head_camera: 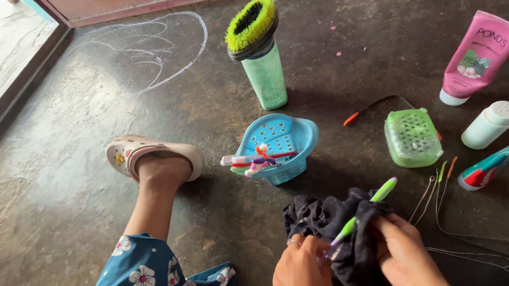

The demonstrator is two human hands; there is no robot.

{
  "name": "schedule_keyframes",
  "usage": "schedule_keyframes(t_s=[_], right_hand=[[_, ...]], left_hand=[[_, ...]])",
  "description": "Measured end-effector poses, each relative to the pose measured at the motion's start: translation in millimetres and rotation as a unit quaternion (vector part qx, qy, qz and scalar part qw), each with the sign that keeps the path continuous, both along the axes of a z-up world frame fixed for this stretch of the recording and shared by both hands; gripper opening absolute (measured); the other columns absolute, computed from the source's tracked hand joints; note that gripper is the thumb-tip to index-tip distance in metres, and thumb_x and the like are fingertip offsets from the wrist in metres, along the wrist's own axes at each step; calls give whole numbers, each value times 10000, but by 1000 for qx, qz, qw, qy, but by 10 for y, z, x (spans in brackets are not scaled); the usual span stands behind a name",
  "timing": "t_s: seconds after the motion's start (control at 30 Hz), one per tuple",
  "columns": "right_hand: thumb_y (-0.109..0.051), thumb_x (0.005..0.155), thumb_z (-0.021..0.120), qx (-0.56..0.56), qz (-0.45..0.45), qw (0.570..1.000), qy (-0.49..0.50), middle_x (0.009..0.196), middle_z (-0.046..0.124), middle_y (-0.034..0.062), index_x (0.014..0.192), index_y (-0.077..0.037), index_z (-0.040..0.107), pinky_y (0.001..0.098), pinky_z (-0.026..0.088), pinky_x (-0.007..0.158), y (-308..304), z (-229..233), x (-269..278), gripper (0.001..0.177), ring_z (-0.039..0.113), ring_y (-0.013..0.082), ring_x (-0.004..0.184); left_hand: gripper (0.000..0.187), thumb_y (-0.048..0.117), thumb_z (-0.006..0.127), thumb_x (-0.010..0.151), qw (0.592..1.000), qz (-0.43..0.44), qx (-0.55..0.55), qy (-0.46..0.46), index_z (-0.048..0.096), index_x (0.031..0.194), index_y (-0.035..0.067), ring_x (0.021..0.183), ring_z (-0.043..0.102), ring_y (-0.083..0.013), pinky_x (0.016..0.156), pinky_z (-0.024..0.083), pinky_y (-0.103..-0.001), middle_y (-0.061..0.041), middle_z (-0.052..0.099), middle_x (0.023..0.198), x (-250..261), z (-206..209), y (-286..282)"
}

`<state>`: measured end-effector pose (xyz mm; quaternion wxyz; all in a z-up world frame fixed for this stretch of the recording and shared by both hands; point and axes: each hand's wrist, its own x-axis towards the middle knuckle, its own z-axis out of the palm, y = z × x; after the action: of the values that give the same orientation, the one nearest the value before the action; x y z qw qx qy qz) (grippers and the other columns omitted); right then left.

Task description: The person sits on the floor and wipes several toothbrushes and dental floss picks with a dark cloth. Each item is wiped and then placed into a blue plastic basket. Other toiletries like toothpaste and a brush are visible nearby.

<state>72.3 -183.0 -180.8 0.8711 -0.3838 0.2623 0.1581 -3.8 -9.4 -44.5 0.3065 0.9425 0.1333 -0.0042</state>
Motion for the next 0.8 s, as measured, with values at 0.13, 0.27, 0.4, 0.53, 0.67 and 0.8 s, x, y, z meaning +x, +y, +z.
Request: schedule_keyframes(t_s=[0.13,0.27,0.4,0.53,0.67,0.8], right_hand=[[-210,1009,614,-45,-25,998,20,1011,716,50,1087,-109,671,358,532,759,-136,121,105,140,660,191,877],[-245,993,570,-47,-32,998,27,1009,730,23,1056,-130,696,323,546,777,-116,276,16,182,681,151,891],[-223,1057,596,-25,11,999,-25,953,695,38,1088,-93,687,340,486,667,34,-98,-10,162,608,173,784],[-137,1014,571,-17,45,999,-7,974,706,45,1098,-83,674,355,537,760,146,-536,-74,143,654,175,868],[-181,1042,532,7,7,1000,-21,1042,697,48,1124,-82,637,387,554,815,-76,-539,32,166,665,187,932],[-244,1072,485,-52,-9,999,-10,1126,684,59,1194,-98,624,426,525,888,-199,39,98,235,652,208,1024]], left_hand=[[227,72,794,748,998,2,42,45,720,925,194,969,680,-221,787,540,-403,-12,663,974,-102,-123,142],[234,88,793,767,995,4,53,89,702,959,188,958,678,-220,767,537,-406,-23,646,994,-86,-93,171],[126,86,782,732,999,5,-23,-30,739,832,150,881,704,-243,751,546,-398,-42,691,852,-80,66,102],[110,136,774,773,994,24,-100,29,781,880,159,864,720,-250,785,550,-383,-59,740,863,10,199,-4],[149,181,756,799,977,27,-154,142,815,935,203,882,777,-180,828,577,-317,-34,801,875,-25,189,80],[161,196,789,816,977,-31,-119,172,804,976,201,878,764,-186,831,569,-325,-45,786,888,-121,-59,264]])
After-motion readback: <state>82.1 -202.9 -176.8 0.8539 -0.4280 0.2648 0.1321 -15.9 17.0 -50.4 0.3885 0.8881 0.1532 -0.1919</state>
